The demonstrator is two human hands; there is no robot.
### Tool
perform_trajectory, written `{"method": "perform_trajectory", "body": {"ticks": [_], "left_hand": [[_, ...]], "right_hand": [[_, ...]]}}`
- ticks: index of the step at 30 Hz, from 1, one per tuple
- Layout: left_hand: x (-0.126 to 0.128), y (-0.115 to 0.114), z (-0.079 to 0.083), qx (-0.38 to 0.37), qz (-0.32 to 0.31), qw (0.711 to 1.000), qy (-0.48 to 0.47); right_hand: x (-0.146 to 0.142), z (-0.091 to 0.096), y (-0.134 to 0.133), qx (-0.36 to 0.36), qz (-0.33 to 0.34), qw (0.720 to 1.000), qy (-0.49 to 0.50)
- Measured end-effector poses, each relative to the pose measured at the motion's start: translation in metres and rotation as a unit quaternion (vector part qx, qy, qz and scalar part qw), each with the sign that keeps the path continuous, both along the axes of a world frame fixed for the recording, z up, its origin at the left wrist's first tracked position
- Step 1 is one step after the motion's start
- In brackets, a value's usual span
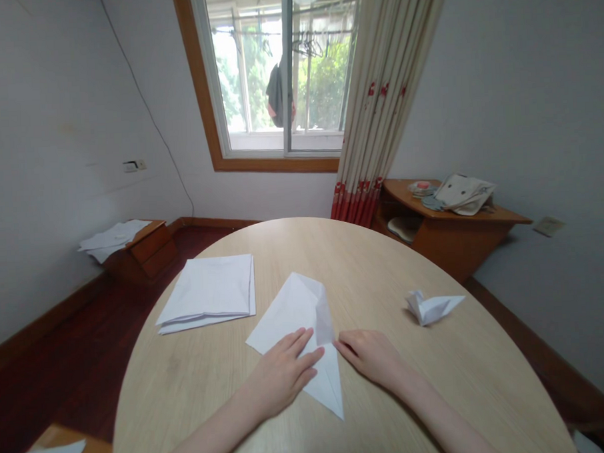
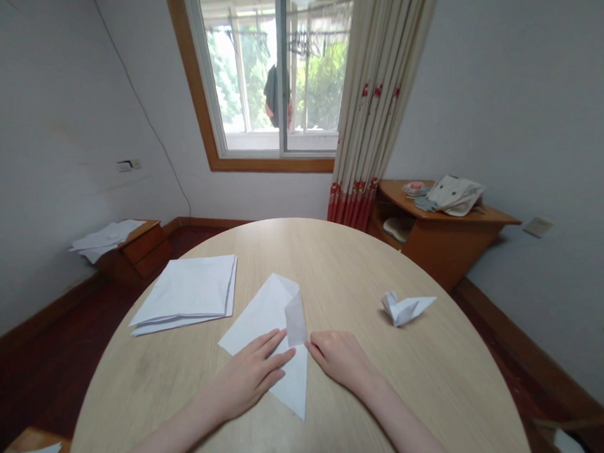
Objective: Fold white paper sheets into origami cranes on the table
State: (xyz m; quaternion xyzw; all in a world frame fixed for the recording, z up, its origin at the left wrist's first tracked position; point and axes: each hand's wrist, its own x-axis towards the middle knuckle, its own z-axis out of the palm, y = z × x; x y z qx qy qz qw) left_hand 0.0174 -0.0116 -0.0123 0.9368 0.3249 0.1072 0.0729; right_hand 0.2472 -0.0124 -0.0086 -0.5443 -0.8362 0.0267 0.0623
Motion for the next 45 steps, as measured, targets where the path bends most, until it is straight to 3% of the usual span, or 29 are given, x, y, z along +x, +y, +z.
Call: {"method": "perform_trajectory", "body": {"ticks": [12,18,26,37,45], "left_hand": [[0.001,0.0,-0.003,0.016,0.003,1.0,0.004],[0.002,-0.001,0.0,0.02,0.0,1.0,0.005],[0.001,0.001,-0.009,0.017,0.001,1.0,-0.019],[0.001,0.002,-0.012,0.028,0.003,0.999,-0.015],[0.0,0.002,-0.011,0.023,0.002,0.999,-0.024]], "right_hand": [[-0.002,-0.003,0.0,-0.039,-0.007,0.999,0.023],[-0.001,-0.009,-0.002,-0.037,-0.011,0.998,0.053],[0.005,-0.019,-0.006,-0.012,0.008,0.995,0.097],[0.002,0.001,-0.013,-0.035,0.054,0.997,0.049],[0.0,0.006,-0.018,-0.058,0.063,0.995,0.044]]}}
